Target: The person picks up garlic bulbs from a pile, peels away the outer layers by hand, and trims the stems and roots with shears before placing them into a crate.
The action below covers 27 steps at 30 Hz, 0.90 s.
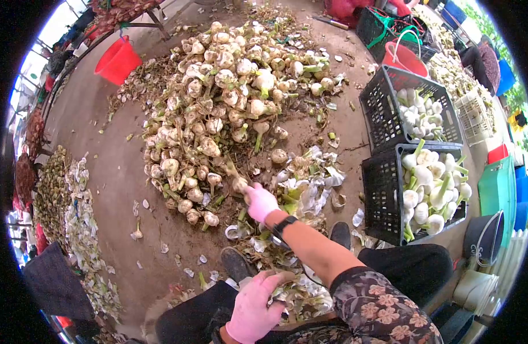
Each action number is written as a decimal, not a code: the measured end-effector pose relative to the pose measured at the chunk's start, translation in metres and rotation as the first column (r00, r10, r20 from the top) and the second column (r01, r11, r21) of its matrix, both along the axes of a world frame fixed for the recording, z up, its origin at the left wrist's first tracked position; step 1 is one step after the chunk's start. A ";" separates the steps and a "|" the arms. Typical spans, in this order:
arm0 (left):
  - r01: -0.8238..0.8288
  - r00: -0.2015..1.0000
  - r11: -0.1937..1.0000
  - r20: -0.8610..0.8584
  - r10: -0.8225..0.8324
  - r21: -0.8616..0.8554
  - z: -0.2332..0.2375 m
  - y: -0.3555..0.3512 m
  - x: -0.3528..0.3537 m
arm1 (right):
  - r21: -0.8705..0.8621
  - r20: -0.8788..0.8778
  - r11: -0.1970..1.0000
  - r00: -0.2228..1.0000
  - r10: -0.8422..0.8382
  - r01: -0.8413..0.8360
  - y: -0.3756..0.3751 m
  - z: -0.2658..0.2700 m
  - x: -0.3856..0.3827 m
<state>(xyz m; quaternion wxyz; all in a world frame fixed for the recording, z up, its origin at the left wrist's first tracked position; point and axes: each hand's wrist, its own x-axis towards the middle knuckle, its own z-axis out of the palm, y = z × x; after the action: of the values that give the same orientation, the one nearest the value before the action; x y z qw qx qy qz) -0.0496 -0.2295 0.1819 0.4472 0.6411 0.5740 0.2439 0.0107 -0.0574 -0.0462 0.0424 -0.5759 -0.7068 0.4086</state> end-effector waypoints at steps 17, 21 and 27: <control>-0.200 0.968 0.911 -0.073 0.242 0.362 -0.038 0.013 0.019 | -0.521 -0.783 0.828 0.271 -0.560 0.208 -0.131 0.157 0.103; -0.246 0.964 0.848 0.029 0.264 0.470 -0.028 0.007 0.027 | -0.137 -0.900 0.910 0.335 -0.280 0.391 -0.137 0.185 0.098; -0.309 0.935 0.781 0.025 0.353 0.542 -0.009 -0.002 0.026 | -0.179 -0.850 0.895 0.393 -0.349 0.408 -0.136 0.204 0.083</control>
<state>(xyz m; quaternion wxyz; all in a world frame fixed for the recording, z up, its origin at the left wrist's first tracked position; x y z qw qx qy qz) -0.0240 -0.2316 0.1724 0.1770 0.6386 0.6027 0.4445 0.0933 -0.1933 0.1582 0.4996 -0.4346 -0.4495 0.5996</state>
